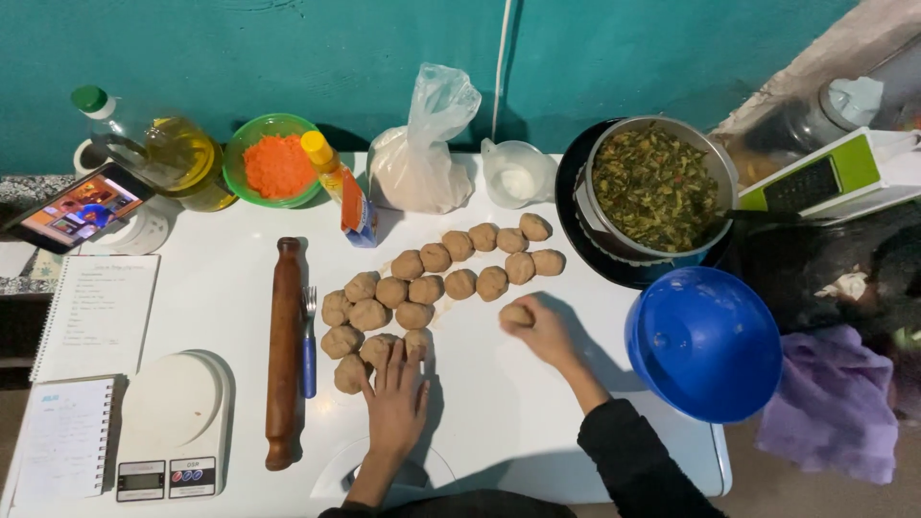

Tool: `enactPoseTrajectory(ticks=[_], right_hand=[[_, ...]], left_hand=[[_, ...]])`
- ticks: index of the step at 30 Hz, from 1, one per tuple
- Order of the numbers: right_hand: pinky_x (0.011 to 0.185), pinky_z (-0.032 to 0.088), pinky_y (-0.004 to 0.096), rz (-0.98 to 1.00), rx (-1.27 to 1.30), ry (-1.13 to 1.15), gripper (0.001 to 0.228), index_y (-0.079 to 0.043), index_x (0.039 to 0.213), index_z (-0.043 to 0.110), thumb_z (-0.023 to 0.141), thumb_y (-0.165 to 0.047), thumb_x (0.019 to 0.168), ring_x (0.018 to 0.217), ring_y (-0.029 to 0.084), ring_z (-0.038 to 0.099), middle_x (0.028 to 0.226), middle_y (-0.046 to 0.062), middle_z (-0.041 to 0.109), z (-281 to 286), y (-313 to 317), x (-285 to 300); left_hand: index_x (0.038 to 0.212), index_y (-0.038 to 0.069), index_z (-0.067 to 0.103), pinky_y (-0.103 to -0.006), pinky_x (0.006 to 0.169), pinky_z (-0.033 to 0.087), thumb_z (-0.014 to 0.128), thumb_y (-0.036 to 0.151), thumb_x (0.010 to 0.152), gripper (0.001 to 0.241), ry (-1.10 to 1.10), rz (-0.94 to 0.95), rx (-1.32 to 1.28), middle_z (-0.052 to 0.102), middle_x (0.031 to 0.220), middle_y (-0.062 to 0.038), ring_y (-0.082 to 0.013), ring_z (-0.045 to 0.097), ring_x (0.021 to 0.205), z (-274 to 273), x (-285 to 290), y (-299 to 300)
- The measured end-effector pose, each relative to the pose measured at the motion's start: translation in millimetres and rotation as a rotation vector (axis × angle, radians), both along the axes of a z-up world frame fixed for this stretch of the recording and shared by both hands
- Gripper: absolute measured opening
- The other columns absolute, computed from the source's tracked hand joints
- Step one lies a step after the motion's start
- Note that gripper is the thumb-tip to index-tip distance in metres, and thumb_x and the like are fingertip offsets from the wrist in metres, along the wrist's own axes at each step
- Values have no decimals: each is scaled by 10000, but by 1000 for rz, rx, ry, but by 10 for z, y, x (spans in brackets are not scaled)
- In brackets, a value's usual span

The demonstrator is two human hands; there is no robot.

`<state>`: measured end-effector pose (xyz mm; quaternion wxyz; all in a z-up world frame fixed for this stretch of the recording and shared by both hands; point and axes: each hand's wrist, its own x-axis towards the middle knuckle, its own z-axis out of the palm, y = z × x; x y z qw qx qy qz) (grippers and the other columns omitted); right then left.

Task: Weighing and shaping portions of dough using a digital scale.

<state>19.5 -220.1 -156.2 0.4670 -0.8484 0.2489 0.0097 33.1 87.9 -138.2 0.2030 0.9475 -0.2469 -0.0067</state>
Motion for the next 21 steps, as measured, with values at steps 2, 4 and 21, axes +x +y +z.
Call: enactPoseTrajectory(ticks=[2,4,21], right_hand=[[857,554,368,65,-43,-22,416,-86,1122,680,861,-266,794,988,257,701,1085,122,722,191,-32,32],[861,555,367,137,-83,-45,376,-106,1094,708,865,-271,795,998,251,702,1099,111,721,257,-140,138],[841,545,424,131,-107,38,549,-99,1142,661,891,-210,656,985,358,685,1062,158,685,-95,52,-320]], left_hand=[[1472,131,445,-652,1180,70,638,264,905,614,0,-33,-39,366,1557,-172,-335,293,1455,-7,-22,-89],[1487,101,420,-653,1197,69,645,256,902,646,-1,-61,-74,364,1559,-186,-334,298,1449,24,-35,-194],[1302,99,515,-437,1066,470,739,354,904,524,502,-481,-209,579,1312,-137,-357,553,1229,-194,-217,-895]])
